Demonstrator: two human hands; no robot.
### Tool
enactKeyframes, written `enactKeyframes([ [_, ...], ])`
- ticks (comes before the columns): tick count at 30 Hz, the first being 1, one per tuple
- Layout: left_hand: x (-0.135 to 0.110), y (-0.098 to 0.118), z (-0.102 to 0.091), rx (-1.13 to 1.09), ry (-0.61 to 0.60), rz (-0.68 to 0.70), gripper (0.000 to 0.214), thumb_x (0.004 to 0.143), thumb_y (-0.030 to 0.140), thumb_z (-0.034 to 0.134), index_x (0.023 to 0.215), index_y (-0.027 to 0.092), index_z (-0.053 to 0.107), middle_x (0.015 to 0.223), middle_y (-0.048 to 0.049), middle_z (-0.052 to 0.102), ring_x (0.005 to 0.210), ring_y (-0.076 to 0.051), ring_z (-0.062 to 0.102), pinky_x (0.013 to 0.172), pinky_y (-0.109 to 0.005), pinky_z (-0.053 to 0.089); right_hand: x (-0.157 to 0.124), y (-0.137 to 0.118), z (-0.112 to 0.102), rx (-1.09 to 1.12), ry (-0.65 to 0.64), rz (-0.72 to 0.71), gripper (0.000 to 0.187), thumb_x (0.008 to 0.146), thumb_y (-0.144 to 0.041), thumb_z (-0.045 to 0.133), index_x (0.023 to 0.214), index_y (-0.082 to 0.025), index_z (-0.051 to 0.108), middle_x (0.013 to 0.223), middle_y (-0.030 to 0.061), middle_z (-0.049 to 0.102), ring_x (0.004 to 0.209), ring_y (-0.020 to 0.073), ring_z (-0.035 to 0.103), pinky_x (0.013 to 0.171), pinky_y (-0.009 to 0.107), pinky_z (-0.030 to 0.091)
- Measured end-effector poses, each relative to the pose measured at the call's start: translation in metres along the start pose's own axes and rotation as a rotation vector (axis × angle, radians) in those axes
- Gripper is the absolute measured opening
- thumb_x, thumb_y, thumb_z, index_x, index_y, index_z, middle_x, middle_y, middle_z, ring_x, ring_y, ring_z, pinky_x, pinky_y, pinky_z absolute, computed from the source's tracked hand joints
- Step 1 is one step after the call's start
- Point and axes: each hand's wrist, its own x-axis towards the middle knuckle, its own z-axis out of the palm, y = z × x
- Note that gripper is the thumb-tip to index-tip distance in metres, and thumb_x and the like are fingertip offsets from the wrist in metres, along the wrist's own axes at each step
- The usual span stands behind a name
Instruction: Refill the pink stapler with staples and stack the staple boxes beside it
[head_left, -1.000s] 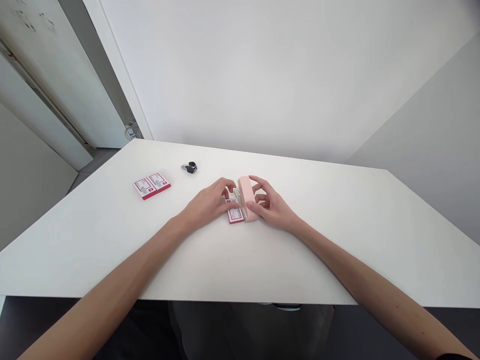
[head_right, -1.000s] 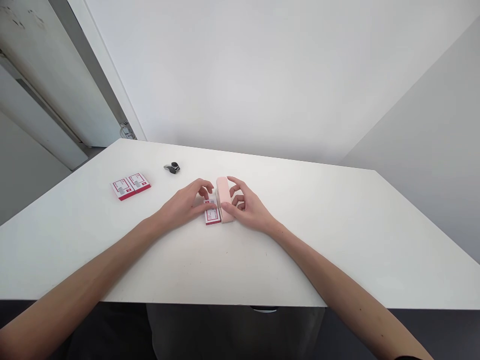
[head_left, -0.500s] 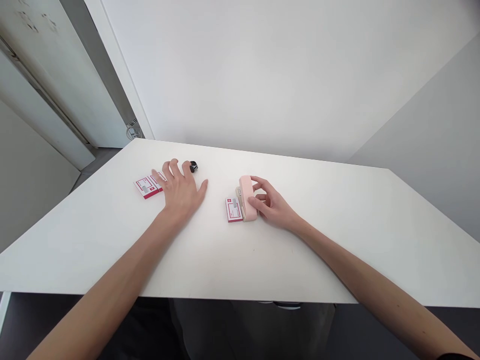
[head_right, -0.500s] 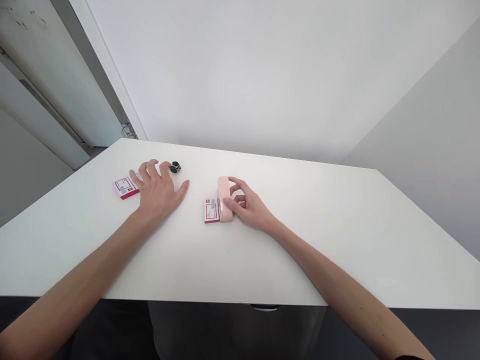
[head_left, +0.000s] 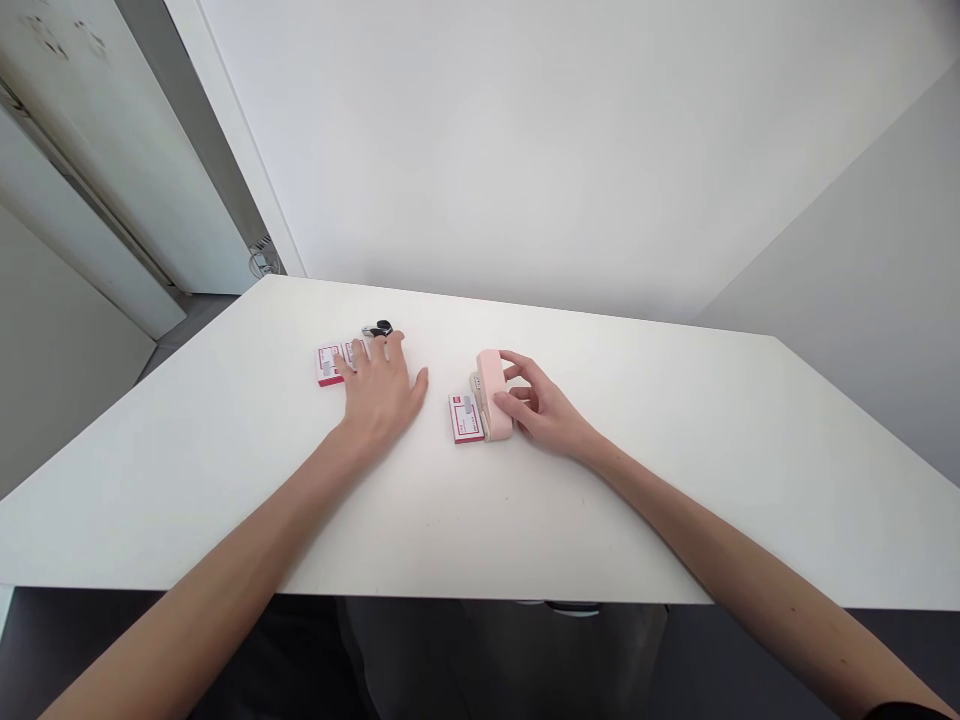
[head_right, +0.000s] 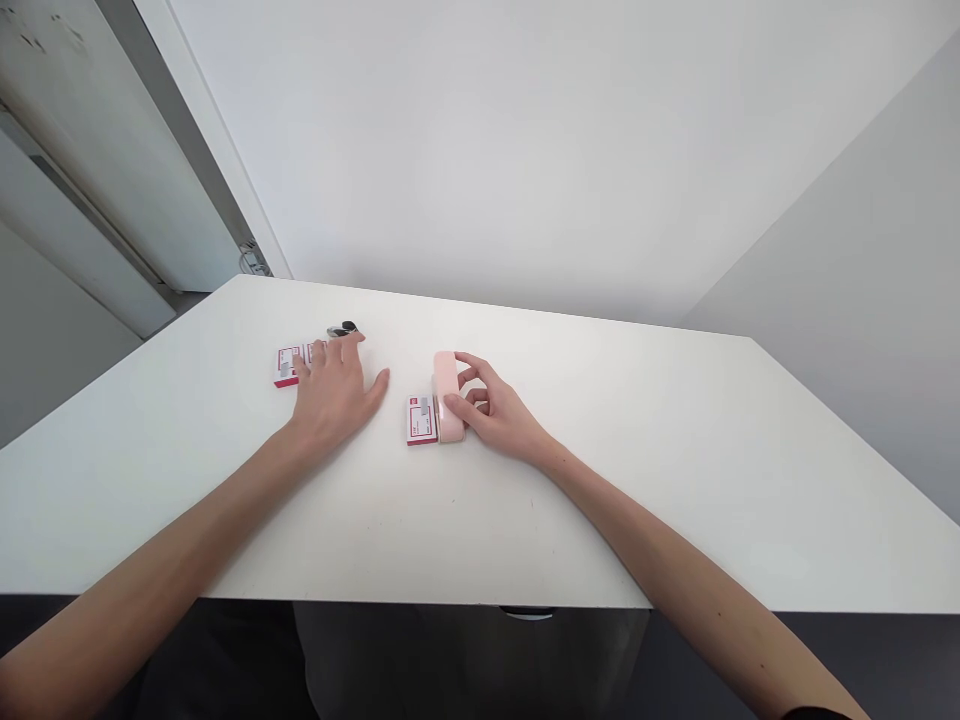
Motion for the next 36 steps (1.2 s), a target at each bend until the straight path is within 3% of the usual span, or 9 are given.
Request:
enactKeyframes([
  [3, -0.002, 0.007, -0.001, -0.042, -0.037, 0.055, 0.054, 0.102, 0.038, 0.048, 0.152, 0.019, 0.042, 0.153, -0.0223, 0.056, 0.152, -0.047, 0.042, 0.126, -0.072, 0.024, 0.000, 0.000, 0.000, -0.005, 0.001, 0.001, 0.063, 0.102, -0.056, 0.065, 0.158, -0.038, 0.043, 0.132, 0.0069, 0.055, 0.081, 0.0139, 0.063, 0.056, 0.026, 0.047],
  [7, -0.003, 0.011, -0.003, -0.128, -0.051, 0.114, 0.046, 0.101, 0.033, 0.049, 0.144, 0.018, 0.047, 0.145, -0.0198, 0.061, 0.135, -0.039, 0.058, 0.118, -0.060, 0.041, 0.001, 0.001, 0.000, -0.008, 0.001, 0.003, 0.064, 0.102, -0.057, 0.065, 0.158, -0.038, 0.043, 0.133, 0.0073, 0.054, 0.083, 0.0148, 0.065, 0.057, 0.027, 0.048],
  [11, 0.002, 0.009, -0.004, -0.181, 0.025, 0.198, 0.034, 0.101, 0.032, 0.049, 0.133, 0.020, 0.054, 0.140, -0.0162, 0.064, 0.132, -0.036, 0.059, 0.115, -0.054, 0.043, 0.001, 0.002, -0.001, -0.023, 0.001, -0.003, 0.062, 0.102, -0.057, 0.063, 0.158, -0.038, 0.043, 0.132, 0.0070, 0.054, 0.081, 0.0143, 0.063, 0.058, 0.027, 0.049],
  [14, 0.006, 0.002, -0.004, -0.186, 0.051, 0.240, 0.035, 0.102, 0.038, 0.051, 0.131, 0.020, 0.056, 0.141, -0.0159, 0.064, 0.140, -0.036, 0.053, 0.120, -0.053, 0.039, 0.000, 0.003, -0.001, -0.024, -0.001, -0.008, 0.062, 0.102, -0.056, 0.064, 0.158, -0.038, 0.043, 0.132, 0.0069, 0.054, 0.080, 0.0138, 0.062, 0.057, 0.027, 0.049],
  [18, 0.011, -0.008, -0.002, -0.183, -0.042, 0.223, 0.046, 0.101, 0.049, 0.053, 0.137, 0.020, 0.055, 0.148, -0.0165, 0.063, 0.151, -0.037, 0.045, 0.126, -0.054, 0.034, 0.000, 0.002, -0.001, -0.018, -0.004, -0.004, 0.063, 0.102, -0.057, 0.063, 0.158, -0.038, 0.042, 0.132, 0.0068, 0.054, 0.081, 0.0140, 0.063, 0.056, 0.026, 0.048],
  [23, 0.012, -0.008, -0.002, -0.173, -0.098, 0.168, 0.052, 0.100, 0.053, 0.053, 0.138, 0.018, 0.056, 0.146, -0.0185, 0.065, 0.148, -0.038, 0.048, 0.125, -0.057, 0.034, 0.001, 0.001, -0.001, -0.011, -0.010, 0.010, 0.064, 0.102, -0.058, 0.065, 0.158, -0.038, 0.042, 0.134, 0.0070, 0.053, 0.084, 0.0143, 0.065, 0.057, 0.026, 0.048],
  [27, 0.011, -0.006, -0.005, -0.160, -0.099, 0.147, 0.051, 0.100, 0.050, 0.054, 0.141, 0.021, 0.052, 0.145, -0.0157, 0.068, 0.149, -0.039, 0.046, 0.129, -0.068, 0.021, 0.001, 0.000, -0.001, -0.002, -0.012, 0.012, 0.066, 0.101, -0.058, 0.066, 0.159, -0.037, 0.042, 0.134, 0.0073, 0.054, 0.088, 0.0157, 0.067, 0.059, 0.027, 0.049],
  [32, 0.011, -0.006, -0.008, -0.197, -0.126, 0.161, 0.052, 0.100, 0.047, 0.053, 0.144, 0.021, 0.049, 0.143, -0.0152, 0.070, 0.147, -0.039, 0.048, 0.120, -0.060, 0.038, 0.000, 0.000, -0.001, -0.022, -0.012, 0.016, 0.066, 0.102, -0.059, 0.064, 0.159, -0.036, 0.042, 0.134, 0.0082, 0.056, 0.089, 0.0168, 0.068, 0.060, 0.027, 0.050],
  [36, 0.009, -0.002, -0.008, -0.183, -0.124, 0.185, 0.050, 0.099, 0.049, 0.054, 0.140, 0.022, 0.052, 0.140, -0.0135, 0.072, 0.143, -0.039, 0.051, 0.118, -0.058, 0.040, 0.001, 0.001, 0.000, -0.032, -0.010, 0.011, 0.065, 0.102, -0.058, 0.064, 0.159, -0.036, 0.041, 0.134, 0.0082, 0.056, 0.086, 0.0159, 0.067, 0.058, 0.027, 0.049],
])
